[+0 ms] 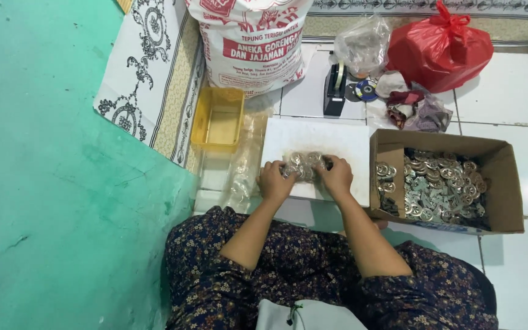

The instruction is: Sorting small metal components from a bulk box into individual plastic bags and occasionally sealing them.

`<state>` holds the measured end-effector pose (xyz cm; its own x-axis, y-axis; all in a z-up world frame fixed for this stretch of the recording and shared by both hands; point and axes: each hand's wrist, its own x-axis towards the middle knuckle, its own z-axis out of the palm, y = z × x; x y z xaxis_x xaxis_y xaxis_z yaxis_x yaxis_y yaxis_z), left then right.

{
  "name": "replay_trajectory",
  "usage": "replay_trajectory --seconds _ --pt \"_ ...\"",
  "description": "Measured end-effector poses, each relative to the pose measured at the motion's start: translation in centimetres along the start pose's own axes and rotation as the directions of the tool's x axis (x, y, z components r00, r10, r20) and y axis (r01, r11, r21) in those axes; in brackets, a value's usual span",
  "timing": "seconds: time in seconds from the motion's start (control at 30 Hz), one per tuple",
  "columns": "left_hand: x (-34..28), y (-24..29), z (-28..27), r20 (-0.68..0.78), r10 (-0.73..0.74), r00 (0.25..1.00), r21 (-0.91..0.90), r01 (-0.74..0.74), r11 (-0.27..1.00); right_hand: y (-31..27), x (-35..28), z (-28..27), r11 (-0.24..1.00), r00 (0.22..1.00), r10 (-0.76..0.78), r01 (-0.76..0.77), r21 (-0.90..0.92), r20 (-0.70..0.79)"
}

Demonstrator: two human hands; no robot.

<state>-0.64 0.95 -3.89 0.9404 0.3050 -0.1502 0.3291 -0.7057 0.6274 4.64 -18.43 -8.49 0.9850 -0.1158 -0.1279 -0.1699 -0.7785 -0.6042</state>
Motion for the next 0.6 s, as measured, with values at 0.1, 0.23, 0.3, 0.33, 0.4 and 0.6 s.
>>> replay_trajectory --seconds 0.1,0.23,0.3,0.33,0.4,0.6 --pt "0.2 0.2 0.5 0.041 0.099 0.994 -0.046 -0.097 0.994 0.0 1.1 -0.6 0.977 0.998 -0.001 -0.012 0.213 0.057" --pt "-1.4 1.1 -1.4 0.122 0.069 0.99 -0.222 -0.04 0.974 -1.2 -0.3 -2.2 0.935 0.993 0.004 -0.045 0.352 0.118" --pt "-1.3 0.5 -2.0 0.144 -0.075 0.987 -0.465 0.134 0.875 -4.6 -3.0 -6.0 0.758 0.961 0.116 -0.248 0.603 0.25" --pt "-1.3 0.2 -2.0 0.138 -0.086 0.987 -0.465 0.142 0.874 -4.6 -2.9 -5.7 0.76 0.959 0.108 -0.249 0.601 0.26" --pt "-1.3 -0.2 -2.0 0.162 -0.176 0.971 -0.566 0.238 0.79 -4.3 -2.8 -5.3 0.704 0.935 0.119 -0.317 0.636 0.334" --pt "-2.9 1.3 -5.5 0.305 -0.161 0.939 -0.927 0.331 0.175 -9.1 -5.0 -4.9 0.365 0.852 0.087 -0.509 0.78 0.515"
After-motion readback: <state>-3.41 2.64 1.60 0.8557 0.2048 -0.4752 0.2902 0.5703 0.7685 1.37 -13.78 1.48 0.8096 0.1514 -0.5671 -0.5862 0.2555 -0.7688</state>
